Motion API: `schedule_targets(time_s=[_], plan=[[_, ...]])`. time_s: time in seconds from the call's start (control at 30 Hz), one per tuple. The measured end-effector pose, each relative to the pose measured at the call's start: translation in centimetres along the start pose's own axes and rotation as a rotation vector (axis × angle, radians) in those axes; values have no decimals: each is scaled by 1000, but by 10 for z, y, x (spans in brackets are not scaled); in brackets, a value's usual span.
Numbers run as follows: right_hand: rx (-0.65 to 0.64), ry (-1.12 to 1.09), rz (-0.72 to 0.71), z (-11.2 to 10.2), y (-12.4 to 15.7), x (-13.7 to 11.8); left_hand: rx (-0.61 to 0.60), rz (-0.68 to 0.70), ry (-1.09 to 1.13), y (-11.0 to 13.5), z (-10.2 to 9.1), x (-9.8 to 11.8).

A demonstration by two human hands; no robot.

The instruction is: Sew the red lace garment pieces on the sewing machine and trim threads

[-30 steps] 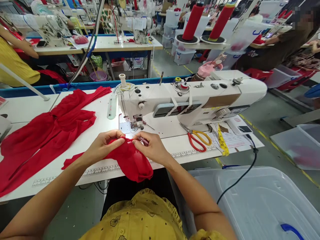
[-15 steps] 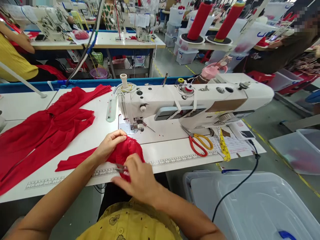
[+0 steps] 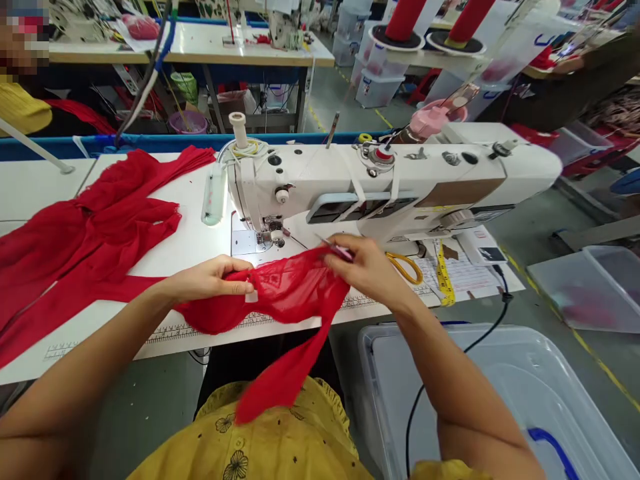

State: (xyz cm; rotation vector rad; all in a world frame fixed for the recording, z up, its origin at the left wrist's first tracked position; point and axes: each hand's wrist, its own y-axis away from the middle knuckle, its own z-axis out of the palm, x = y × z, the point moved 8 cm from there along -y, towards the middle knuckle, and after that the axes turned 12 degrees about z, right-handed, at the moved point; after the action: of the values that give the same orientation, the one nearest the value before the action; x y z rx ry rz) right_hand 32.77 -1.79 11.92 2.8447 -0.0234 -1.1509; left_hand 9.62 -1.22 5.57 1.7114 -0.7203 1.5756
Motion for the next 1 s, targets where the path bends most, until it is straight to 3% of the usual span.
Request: schedule_targets(time_s=[0.07, 0.13, 0.2, 0.3, 0.43, 0.53, 0.67, 0.87, 1.0], plan=[[238, 309, -35, -10, -13, 3, 58, -52, 85, -8, -1, -10], [312, 428, -96, 4, -15, 1, 143, -39, 130, -15, -5, -18], [255, 321, -234, 30, -10, -10, 188, -14, 128, -20, -8, -22], [48, 41, -401, 65, -6, -29, 189, 35, 90, -21, -10, -21], [-260, -101, -304, 99, -31, -37, 202, 66, 18, -20, -14, -17], [-355, -163, -158, 106, -50, -33, 248, 44, 14, -18, -18, -21], [-465, -279, -48, 112, -53, -26, 270, 43, 97, -16, -19, -25], [-467, -316, -55, 109, -49, -25, 366, 0, 139, -16, -18, -32], [-454, -288, -18, 107, -50, -23, 358, -13, 144, -17, -14, -34]])
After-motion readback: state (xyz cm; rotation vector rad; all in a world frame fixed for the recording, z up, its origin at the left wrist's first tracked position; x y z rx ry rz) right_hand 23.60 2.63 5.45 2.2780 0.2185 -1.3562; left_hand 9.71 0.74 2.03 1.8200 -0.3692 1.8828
